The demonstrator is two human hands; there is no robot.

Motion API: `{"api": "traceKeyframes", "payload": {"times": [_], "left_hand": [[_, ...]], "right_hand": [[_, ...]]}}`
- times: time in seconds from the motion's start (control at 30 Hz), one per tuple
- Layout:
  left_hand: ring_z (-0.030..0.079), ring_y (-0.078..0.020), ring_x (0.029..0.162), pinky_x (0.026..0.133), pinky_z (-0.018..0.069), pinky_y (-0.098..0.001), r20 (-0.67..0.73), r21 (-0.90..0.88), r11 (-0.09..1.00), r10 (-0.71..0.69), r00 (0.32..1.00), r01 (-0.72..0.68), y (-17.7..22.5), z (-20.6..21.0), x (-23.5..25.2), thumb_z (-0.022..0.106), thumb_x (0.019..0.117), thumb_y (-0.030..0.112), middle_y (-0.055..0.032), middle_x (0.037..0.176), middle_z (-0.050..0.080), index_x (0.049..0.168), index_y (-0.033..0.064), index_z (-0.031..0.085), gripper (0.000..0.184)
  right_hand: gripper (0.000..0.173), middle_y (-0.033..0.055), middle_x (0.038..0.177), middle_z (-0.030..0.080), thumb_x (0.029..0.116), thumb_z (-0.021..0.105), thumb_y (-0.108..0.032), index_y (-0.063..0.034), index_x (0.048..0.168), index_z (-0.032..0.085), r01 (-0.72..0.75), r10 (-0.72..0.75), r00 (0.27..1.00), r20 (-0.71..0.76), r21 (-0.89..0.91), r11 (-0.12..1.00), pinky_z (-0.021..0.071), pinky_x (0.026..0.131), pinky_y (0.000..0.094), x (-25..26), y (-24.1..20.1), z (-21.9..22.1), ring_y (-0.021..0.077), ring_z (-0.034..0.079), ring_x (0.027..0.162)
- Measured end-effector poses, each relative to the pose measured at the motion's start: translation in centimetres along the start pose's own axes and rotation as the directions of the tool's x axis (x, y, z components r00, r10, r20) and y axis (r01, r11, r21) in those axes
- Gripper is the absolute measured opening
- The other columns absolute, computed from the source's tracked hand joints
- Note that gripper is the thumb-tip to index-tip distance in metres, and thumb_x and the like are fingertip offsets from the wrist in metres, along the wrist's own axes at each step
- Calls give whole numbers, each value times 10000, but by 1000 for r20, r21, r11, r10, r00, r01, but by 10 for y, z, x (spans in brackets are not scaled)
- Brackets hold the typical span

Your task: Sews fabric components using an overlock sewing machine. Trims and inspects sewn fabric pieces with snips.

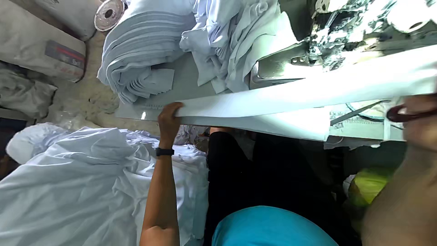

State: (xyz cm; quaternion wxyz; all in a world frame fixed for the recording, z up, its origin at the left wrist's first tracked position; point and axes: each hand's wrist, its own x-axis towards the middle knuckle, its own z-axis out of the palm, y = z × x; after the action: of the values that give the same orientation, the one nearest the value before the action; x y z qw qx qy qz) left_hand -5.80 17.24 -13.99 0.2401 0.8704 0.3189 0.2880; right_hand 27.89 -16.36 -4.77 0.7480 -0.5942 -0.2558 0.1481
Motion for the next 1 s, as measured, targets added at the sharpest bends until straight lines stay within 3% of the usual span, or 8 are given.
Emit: {"api": "traceKeyframes", "payload": {"times": [0.13, 0.27, 0.37, 0.43, 0.53, 0.67, 0.8, 1.0], "left_hand": [[666, -94, 990, 913, 568, -316, -292, -797, 595, -533, 794, 106, 5, -22, 38, 306, 1108, 106, -22, 1073, 664, 1273, 25, 465, 243], [689, -48, 926, 889, 567, -245, -252, -945, 300, -414, 875, -131, 49, -23, 69, 172, 1133, 209, 81, 928, 694, 1120, 184, 516, 345], [669, -44, 991, 902, 561, -251, 29, -824, 566, 60, 998, -10, 99, 7, 54, 437, 1063, 120, 107, 1047, 698, 1198, 211, 608, 236], [655, 3, 856, 763, 567, -186, 211, -684, 726, 287, 935, -68, 137, 35, 43, 568, 1017, 78, 72, 982, 683, 1086, 138, 645, 119], [658, -89, 1084, 943, 555, -264, 342, -693, 710, 476, 810, -125, 180, 73, 48, 691, 901, 25, -73, 1156, 691, 900, -9, 699, 35], [641, -126, 1190, 1010, 528, -300, 433, -673, 735, 479, 764, -80, 205, 91, 53, 730, 888, 75, -114, 1263, 681, 839, 7, 678, 98], [707, -69, 930, 852, 586, -234, 433, -713, 701, 441, 786, -1, 213, 93, 54, 740, 881, 29, -30, 952, 744, 876, 25, 726, 15], [684, -6, 835, 746, 586, -182, 319, -761, 647, 314, 894, 45, 214, 83, 57, 673, 927, -12, 45, 932, 719, 907, 58, 713, 84]], "right_hand": [[242, -172, 844, 697, 847, 699, 5, -215, 943, 664, 58, -53, 998, 31, -215, 975, 526, 497, 161, -24, 33, 26, -39, 602, 588], [211, 111, 1006, 668, 888, 547, 69, 56, 1003, 723, 173, -39, 963, 265, -505, 845, 527, 731, 192, -40, 71, 32, 57, 616, 826], [222, 120, 1065, 677, 874, 588, 24, 16, 1032, 743, 153, 53, 925, 376, -496, 855, 529, 705, 184, -36, 64, 36, 63, 624, 828], [125, 41, 1009, 685, 917, 665, -98, -28, 966, 757, 158, 16, 915, 404, -394, 906, 505, 665, 123, -35, 56, 40, -10, 603, 782], [229, -10, 947, 678, 883, 786, -253, -32, 933, 755, 221, -94, 891, 444, -242, 945, 455, 600, 87, -34, 46, 44, -57, 547, 716], [203, 35, 943, 686, 859, 800, -174, 13, 867, 723, 343, -224, 861, 458, -197, 918, 477, 654, 87, -34, 44, 45, -41, 574, 766], [104, 49, 884, 674, 863, 711, -46, 13, 781, 686, 372, -262, 875, 408, -216, 903, 477, 647, 91, -34, 43, 48, -25, 582, 753], [89, 33, 978, 683, 880, 717, -55, -4, 808, 705, 318, -245, 898, 365, -156, 935, 457, 586, 74, -39, 39, 40, -57, 547, 703]]}}
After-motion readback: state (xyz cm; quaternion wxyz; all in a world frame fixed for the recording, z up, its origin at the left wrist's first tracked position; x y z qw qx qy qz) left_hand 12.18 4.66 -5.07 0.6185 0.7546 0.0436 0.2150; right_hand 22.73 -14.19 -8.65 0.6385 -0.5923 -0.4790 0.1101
